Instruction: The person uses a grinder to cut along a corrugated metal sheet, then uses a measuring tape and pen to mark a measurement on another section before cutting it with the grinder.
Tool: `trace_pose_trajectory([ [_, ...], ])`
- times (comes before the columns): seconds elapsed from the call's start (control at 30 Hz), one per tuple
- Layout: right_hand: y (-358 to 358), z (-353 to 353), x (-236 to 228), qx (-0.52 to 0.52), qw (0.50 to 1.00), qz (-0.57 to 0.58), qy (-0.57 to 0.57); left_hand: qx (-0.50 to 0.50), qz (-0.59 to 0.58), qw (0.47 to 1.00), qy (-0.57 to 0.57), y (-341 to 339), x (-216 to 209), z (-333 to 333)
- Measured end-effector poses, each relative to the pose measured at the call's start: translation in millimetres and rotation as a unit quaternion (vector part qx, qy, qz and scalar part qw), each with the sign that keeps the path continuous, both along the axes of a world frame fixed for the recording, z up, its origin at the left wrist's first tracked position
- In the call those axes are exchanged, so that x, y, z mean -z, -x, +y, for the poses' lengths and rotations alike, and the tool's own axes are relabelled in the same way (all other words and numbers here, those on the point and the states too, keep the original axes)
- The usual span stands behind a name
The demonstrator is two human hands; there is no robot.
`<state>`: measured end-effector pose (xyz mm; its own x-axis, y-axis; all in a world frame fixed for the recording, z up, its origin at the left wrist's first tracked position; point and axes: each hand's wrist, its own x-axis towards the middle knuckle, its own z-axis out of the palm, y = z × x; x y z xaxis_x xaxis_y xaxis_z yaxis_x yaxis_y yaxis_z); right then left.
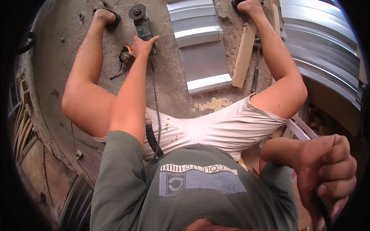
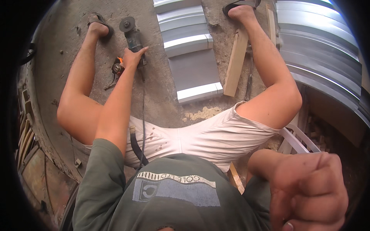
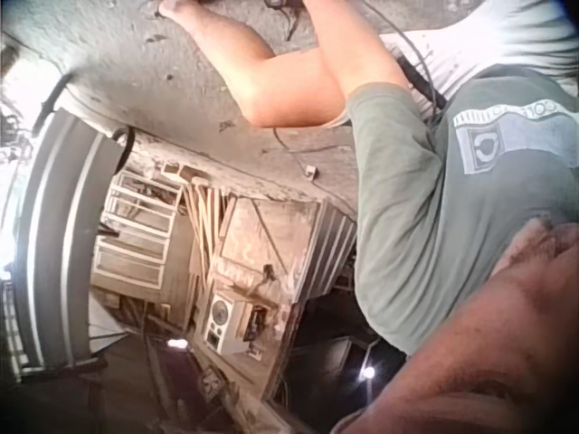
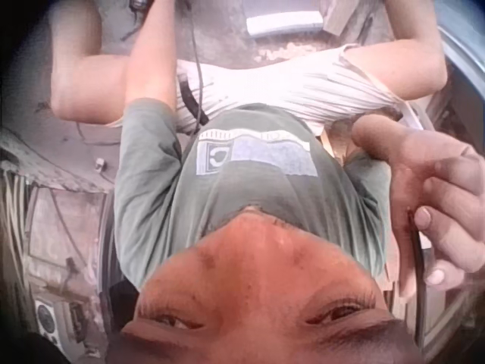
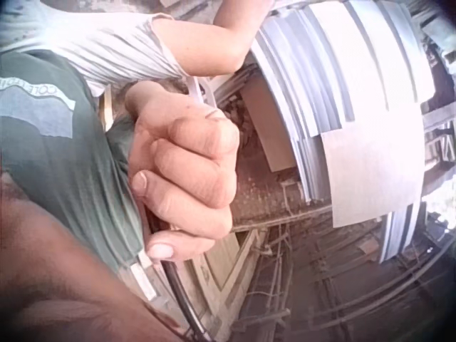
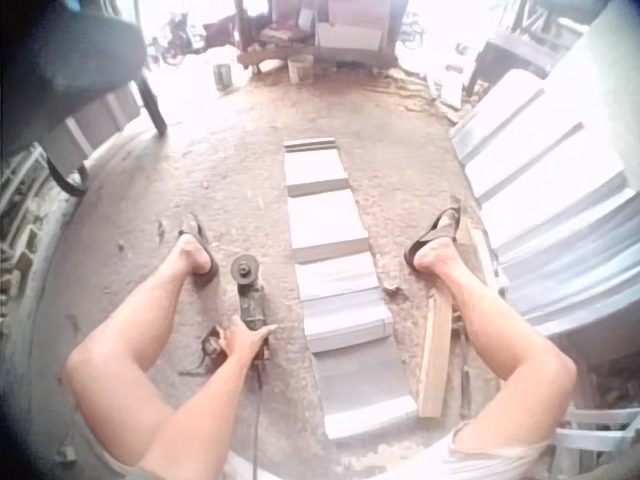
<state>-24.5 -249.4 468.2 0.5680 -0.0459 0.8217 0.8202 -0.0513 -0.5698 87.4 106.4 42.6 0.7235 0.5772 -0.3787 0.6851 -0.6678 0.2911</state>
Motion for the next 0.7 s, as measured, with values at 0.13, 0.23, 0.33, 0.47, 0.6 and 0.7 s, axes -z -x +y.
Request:
trace_pose_trajectory([
  [0.13,-20,-14,7,-0.235,0.944,0.189,-0.133,-0.021,-0.041,0.998,0.044,0,3,7],
  [0.23,-32,-15,14,-0.343,0.872,0.289,-0.195,-0.089,-0.119,0.984,0.101,-8,3,12],
  [0.33,-42,-12,22,-0.519,0.8,0.251,-0.168,-0.188,-0.174,0.907,0.335,-15,-26,-8],
  [0.47,-46,-15,28,-0.664,0.73,0.156,-0.041,-0.173,-0.197,0.92,0.292,-11,21,13],
  [0.6,-42,-18,76,-0.548,0.767,0.308,0.132,-0.149,-0.191,0.926,0.291,-3,7,10],
  [0.7,-35,-5,121,-0.261,0.786,0.426,0.363,-0.134,-0.214,0.91,0.329,1,-2,8],
])
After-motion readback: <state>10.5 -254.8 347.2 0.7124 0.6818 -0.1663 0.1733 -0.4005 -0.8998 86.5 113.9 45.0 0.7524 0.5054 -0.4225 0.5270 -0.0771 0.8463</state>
